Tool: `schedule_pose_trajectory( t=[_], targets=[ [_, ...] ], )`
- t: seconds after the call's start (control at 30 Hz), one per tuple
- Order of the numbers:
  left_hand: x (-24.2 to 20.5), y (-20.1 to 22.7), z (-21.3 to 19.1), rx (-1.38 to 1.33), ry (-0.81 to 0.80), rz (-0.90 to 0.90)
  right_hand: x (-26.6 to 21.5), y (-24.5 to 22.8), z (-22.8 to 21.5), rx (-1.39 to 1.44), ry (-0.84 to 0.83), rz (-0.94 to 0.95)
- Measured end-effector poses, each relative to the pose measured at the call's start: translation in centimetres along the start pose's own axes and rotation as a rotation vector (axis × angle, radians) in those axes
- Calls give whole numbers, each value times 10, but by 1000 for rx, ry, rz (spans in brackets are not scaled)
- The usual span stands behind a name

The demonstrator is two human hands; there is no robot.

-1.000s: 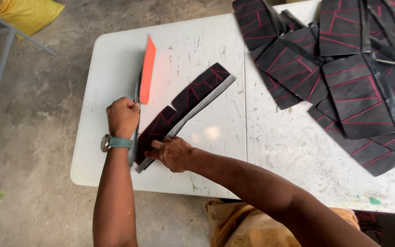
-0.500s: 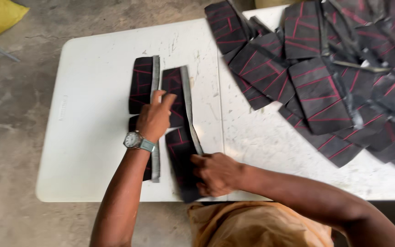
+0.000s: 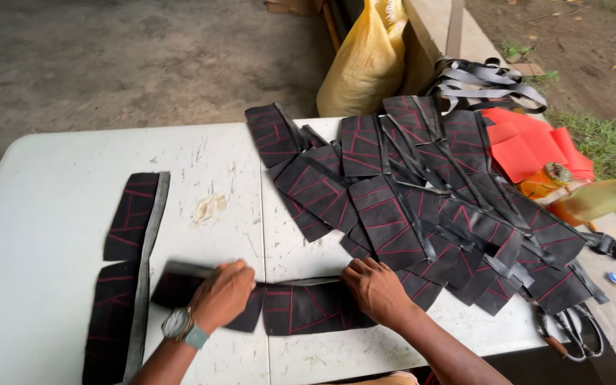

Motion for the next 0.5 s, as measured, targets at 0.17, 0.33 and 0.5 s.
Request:
schedule_pose_trajectory(
  t=[0.17,0.33,0.5],
  targets=[
    [-21,-3,-1,-140,7,-114,-6,15,-19,162,149,-139],
    [-60,-20,-6,-133,178,-99,-15,9,-9,104,162,-91],
    [-80,-25,-11,170,-163,-318,-26,0,-24,374,260,-116]
  ],
)
Point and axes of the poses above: each hand's wrist, its own x-axis towards the middle knuckle, its own z-axis out of the palm, y = z × x, the point moved 8 cm from there along x, towards the middle knuckle, and after that the axes turned 9 degrees about -z, right-handed, at the moved point
